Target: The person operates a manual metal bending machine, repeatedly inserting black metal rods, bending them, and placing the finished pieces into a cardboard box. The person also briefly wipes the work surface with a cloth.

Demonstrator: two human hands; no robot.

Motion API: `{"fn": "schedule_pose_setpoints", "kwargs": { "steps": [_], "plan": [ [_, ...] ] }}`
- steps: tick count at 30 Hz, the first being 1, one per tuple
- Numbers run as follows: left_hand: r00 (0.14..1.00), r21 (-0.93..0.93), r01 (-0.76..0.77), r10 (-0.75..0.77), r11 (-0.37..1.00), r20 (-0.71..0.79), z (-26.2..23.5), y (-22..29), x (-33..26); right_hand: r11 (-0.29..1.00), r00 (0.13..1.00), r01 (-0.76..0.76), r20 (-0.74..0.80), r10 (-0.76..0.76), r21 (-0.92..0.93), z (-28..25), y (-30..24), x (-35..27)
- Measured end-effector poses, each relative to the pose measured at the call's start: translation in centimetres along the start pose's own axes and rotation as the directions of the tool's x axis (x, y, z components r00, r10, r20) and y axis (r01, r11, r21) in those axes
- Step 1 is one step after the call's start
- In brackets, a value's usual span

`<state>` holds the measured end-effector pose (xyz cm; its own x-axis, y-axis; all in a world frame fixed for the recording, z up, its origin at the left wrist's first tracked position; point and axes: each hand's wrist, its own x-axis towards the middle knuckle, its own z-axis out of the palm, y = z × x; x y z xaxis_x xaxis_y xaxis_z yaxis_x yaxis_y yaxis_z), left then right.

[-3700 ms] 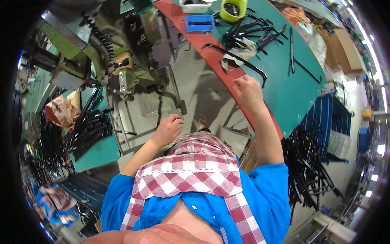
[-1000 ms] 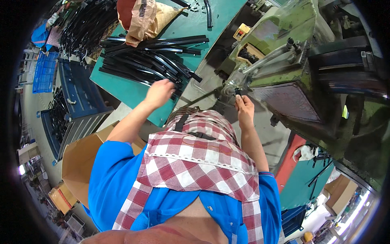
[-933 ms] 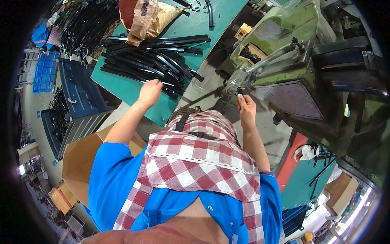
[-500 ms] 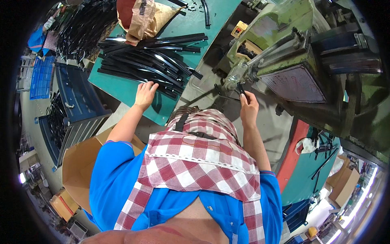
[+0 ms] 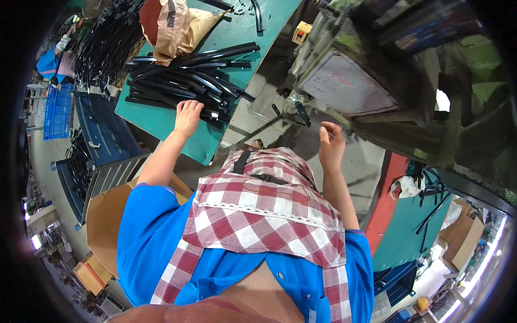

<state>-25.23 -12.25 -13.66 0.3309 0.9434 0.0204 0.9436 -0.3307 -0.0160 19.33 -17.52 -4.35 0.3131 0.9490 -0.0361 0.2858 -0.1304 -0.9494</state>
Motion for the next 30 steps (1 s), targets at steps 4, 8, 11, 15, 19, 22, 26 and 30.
{"fn": "schedule_pose_setpoints", "kwargs": {
  "steps": [4,8,11,15,19,22,26,30],
  "plan": [
    [0.972,-0.261,-0.172,0.121,0.950,-0.200,-6.2,6.4,1.5,0.987,0.987,0.148,0.066,-0.144,-0.068,-2.2,-1.1,-0.9],
    [0.924,-0.418,-0.372,0.285,0.829,-0.256,-9.6,15.6,4.4,0.805,0.852,0.515,0.279,-0.443,-0.294,-2.9,-4.7,-1.2],
    [0.869,-0.533,-0.494,0.414,0.687,-0.271,-10.4,21.4,6.2,0.603,0.734,0.679,0.406,-0.544,-0.419,-1.7,-6.4,-1.8],
    [0.855,-0.683,-0.467,0.484,0.562,-0.187,-12.6,24.5,8.0,0.486,0.764,0.643,0.541,-0.352,-0.591,-3.5,-5.9,-1.0],
    [0.852,-0.732,-0.400,0.518,0.551,-0.075,-12.2,21.7,9.3,0.553,0.793,0.607,0.485,-0.369,-0.571,-7.3,-6.2,0.4],
    [0.896,-0.710,-0.366,0.434,0.602,-0.094,-11.6,19.3,10.2,0.720,0.896,0.445,0.264,-0.358,-0.533,-9.2,-5.7,1.1],
    [0.813,-0.832,-0.122,0.535,0.541,0.228,-12.6,18.2,13.2,0.832,0.969,0.247,0.116,-0.219,-0.496,-9.7,-6.0,1.5],
    [0.634,-0.869,0.045,0.658,0.493,0.406,-13.1,18.3,13.1,0.837,0.928,0.320,-0.033,-0.372,-0.444,-9.9,-4.4,1.9]
  ]
}}
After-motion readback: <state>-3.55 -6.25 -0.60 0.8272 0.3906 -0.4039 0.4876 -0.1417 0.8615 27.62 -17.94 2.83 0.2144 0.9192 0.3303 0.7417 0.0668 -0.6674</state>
